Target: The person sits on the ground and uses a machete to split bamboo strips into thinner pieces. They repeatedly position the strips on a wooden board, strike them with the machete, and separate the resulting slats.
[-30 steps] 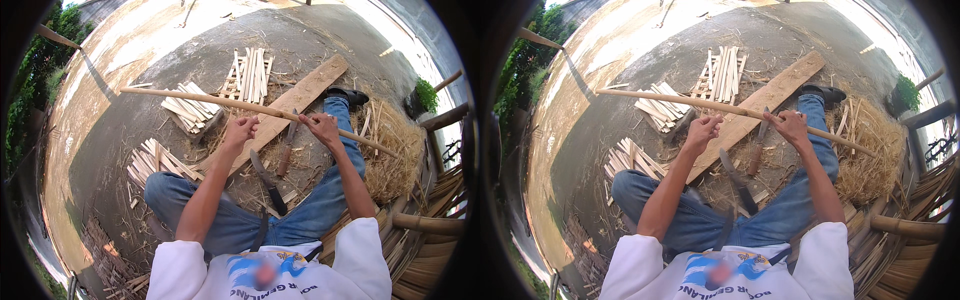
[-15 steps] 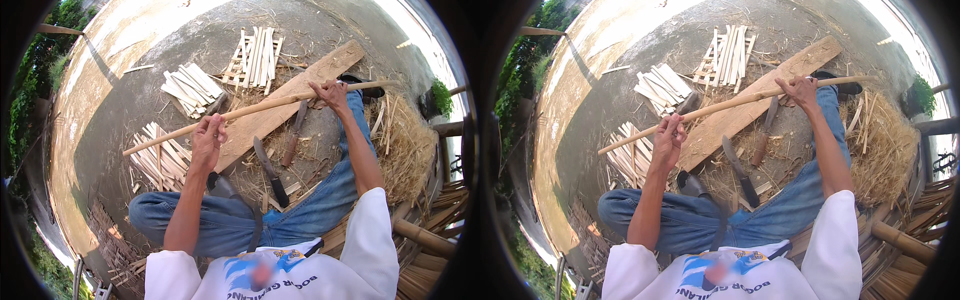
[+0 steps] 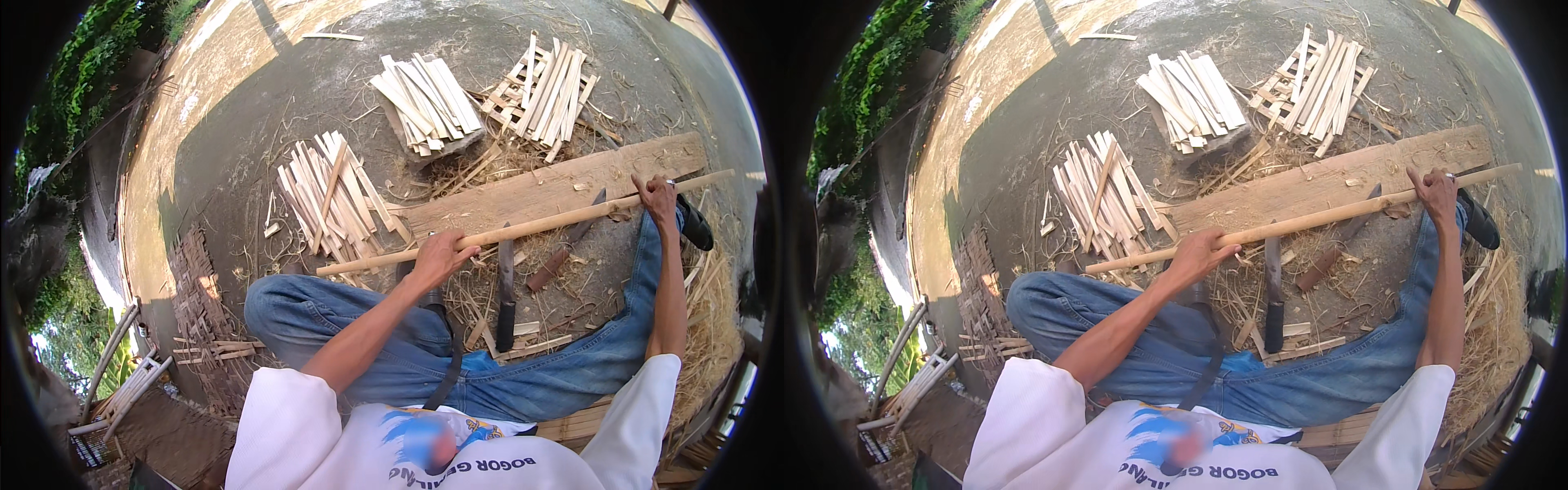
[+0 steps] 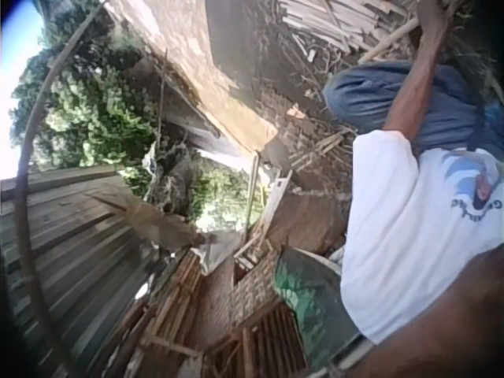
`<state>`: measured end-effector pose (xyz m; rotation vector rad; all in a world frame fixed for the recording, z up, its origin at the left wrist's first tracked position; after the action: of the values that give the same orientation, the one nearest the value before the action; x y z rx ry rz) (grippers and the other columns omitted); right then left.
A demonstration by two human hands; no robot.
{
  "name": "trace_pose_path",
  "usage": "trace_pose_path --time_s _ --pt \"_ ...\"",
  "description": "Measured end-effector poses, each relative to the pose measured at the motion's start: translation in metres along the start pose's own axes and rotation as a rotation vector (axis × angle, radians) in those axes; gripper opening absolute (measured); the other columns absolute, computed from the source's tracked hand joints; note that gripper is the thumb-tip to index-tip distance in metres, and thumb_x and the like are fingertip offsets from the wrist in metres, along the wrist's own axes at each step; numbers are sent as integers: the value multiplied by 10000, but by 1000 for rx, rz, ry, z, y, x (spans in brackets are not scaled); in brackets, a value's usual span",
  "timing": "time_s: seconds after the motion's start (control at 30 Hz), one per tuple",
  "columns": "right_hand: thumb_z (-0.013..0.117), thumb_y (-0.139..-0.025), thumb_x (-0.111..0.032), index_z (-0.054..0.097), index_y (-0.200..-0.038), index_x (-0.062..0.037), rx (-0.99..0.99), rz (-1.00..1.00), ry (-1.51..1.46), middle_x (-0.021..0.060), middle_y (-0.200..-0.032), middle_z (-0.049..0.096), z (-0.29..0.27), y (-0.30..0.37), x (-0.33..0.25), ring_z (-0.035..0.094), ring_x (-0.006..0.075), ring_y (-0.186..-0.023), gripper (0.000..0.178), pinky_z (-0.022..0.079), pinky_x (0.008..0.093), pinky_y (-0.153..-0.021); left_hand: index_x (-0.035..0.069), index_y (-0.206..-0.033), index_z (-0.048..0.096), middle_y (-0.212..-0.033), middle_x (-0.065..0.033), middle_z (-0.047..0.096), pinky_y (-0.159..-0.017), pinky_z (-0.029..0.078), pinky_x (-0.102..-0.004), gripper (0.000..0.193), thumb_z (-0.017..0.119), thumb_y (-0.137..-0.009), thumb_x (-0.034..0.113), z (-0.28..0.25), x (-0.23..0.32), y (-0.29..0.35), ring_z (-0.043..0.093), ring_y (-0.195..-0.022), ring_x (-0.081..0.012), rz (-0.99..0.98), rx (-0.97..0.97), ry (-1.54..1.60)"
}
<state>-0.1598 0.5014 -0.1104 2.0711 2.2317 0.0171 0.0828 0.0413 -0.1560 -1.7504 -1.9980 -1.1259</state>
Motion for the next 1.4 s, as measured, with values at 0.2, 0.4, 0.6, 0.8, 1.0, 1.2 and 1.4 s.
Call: trace_pose_path --time_s 0.2,0.4,0.6,0.8,1.0,1.2,1.4 --pt "651 -980 -358 666 -1203 -41 643 35 -315 195 -1212 604 23 -2 -42 568 358 -1183 388 439 473 -1011 -15 -1081 682 -896 -245 686 -808 497 -506 389 745 -901 324 34 38 -74 655 -880 -429 181 326 118" --pt "659 -941 -166 608 -1212 -3 517 38 -638 196 -1202 555 90 62 -141 536 365 -1175 321 420 461 -1027 21 -1326 592 -1194 -276 655 -1017 470 -464 480 712 -913 233 36 37 -97 602 -1152 -422 247 138 28" --pt "662 -924 -140 607 -1195 -8 392 106 -605 195 -1167 557 121 106 -143 563 359 -1109 306 450 447 -989 80 -1402 587 -1286 -194 671 -1022 510 -418 514 638 -975 360 -112 48 -117 644 -1184 -330 80 -539 -280" --pt "655 -927 -163 639 -1112 -13 327 414 -734 157 -1030 626 114 115 -95 656 298 -937 238 519 421 -848 76 -1392 603 -1233 -231 686 -1005 516 -461 561 694 -944 401 -265 -18 -68 658 -1173 -352 -63 -251 -349" --pt "655 -917 -159 648 -1087 -5 358 438 -856 154 -912 686 125 110 -85 677 292 -866 230 527 414 -802 18 -1403 574 -1112 -172 719 -923 521 -399 635 667 -967 470 -217 -167 40 677 -1049 -258 -378 -288 52" --pt "643 -930 -194 667 -1030 -16 316 334 -842 145 -869 711 108 63 -118 698 294 -820 206 537 431 -755 15 -1393 543 -1032 -157 721 -781 573 -364 551 636 -1010 401 -70 -183 128 702 -952 -249 -704 -78 568" --pt "669 -932 -250 681 -1022 -66 285 70 -633 129 -924 693 87 -55 -206 679 309 -904 205 536 446 -807 10 -1367 540 -923 -102 708 -685 561 -290 421 668 -1000 171 -33 -241 102 693 -782 -175 -562 266 990"
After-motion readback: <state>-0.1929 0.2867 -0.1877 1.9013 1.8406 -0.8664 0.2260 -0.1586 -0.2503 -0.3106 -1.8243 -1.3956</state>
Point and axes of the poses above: each hand's wrist, its own y-axis away from the middle knuckle, its own z-axis out of the palm, x = y × z, the point moved 3 cm from there along -y, towards the middle knuckle
